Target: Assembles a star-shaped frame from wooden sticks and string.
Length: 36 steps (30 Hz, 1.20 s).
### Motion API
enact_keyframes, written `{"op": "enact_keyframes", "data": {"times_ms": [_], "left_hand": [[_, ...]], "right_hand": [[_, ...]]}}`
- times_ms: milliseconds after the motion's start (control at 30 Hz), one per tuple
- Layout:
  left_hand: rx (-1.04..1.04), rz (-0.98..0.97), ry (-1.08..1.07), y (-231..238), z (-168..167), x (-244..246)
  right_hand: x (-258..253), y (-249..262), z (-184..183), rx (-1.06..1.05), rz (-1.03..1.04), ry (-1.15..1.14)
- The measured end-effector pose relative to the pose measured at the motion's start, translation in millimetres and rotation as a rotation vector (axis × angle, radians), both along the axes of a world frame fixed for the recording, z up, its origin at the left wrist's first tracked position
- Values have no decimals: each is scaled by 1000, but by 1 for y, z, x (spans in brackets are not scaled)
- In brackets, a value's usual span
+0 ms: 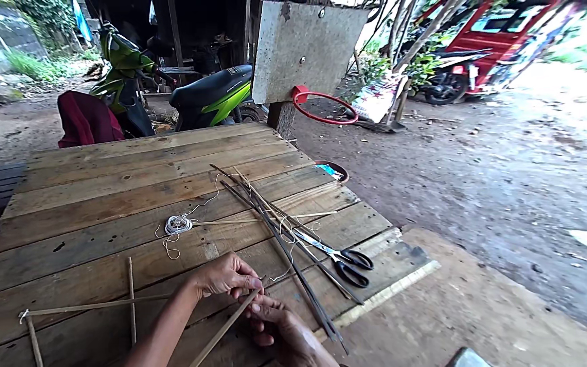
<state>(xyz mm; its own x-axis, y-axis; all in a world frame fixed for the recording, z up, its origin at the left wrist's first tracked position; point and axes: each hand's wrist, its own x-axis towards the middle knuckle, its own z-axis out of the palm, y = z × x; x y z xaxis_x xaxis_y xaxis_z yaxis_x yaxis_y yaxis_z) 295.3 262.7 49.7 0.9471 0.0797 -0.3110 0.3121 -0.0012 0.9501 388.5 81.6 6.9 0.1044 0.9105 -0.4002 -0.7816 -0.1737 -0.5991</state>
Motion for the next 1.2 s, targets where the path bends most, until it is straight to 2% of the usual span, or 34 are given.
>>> {"op": "enact_keyframes", "data": {"times_ms": [100, 267, 533, 700, 900, 1067, 1200], "left_hand": [[11, -19, -14, 0, 3, 0], [14, -28, -36, -2, 3, -1], [31, -2, -14, -2, -1, 0], [55, 20, 0, -4, -2, 0], [114, -5, 14, -5, -2, 2], [107, -15, 32, -13, 2, 4], [113, 1, -44, -12, 3, 2]], "right_hand": [[-3, 1, -1, 9, -16, 35], [-9, -2, 4, -2, -94, -151], [11, -25, 5, 24, -202, -732], [21, -34, 8, 91, -260, -1228], [36, -31, 17, 318, -391, -1685], [57, 5, 30, 424, -371, -1767], [66, 27, 22, 323, -226, -1664]]}}
